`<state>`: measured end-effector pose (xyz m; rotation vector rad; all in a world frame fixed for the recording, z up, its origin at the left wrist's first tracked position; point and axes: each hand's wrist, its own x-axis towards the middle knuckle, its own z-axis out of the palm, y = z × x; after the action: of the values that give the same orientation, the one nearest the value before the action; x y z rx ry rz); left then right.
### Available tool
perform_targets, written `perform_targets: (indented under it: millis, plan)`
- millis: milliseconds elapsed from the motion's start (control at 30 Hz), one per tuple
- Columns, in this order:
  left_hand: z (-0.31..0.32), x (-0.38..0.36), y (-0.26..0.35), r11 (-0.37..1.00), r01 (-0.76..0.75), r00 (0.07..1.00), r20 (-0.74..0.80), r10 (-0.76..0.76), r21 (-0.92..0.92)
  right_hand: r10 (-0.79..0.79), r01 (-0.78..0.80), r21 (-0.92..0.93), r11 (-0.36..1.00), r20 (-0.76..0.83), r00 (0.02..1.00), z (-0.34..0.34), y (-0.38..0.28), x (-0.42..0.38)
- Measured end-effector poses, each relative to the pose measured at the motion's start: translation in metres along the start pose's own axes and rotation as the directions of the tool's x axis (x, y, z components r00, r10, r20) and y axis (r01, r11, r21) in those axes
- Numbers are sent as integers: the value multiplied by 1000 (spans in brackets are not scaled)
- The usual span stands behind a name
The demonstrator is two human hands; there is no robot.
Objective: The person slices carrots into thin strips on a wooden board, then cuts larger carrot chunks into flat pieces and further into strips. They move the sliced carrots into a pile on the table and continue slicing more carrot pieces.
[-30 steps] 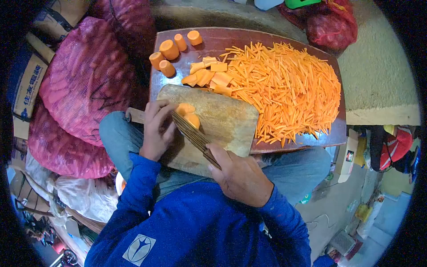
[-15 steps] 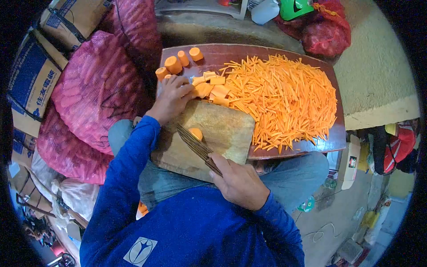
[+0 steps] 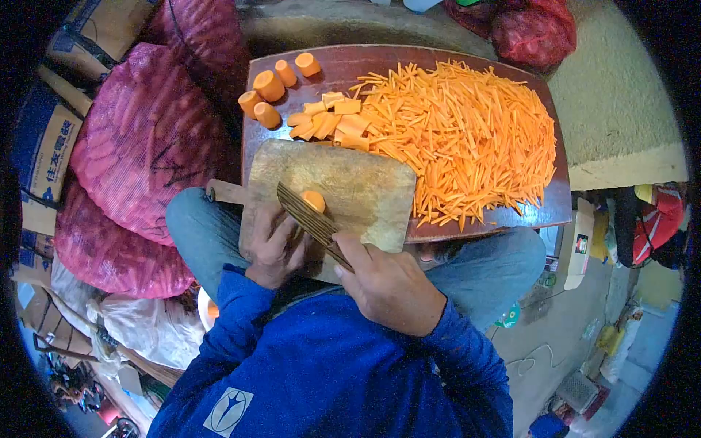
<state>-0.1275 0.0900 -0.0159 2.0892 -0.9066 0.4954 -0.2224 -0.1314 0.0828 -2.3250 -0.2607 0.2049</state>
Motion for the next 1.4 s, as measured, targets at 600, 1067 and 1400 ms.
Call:
perform_targets:
  millis: [600,1067,1400]
  plan:
    - [5,-4,-15,993,-112,993,18,113,-48,110,-110,-10,994,129,985,-6,-14,27]
    - [2,-4,-10,997,-79,997,-6,79,-9,57,-56,-6,998,89,994,-13,-7,27]
    - [3,-9,-17,987,-160,984,72,160,-1,89,-78,-78,994,148,985,-14,-24,0]
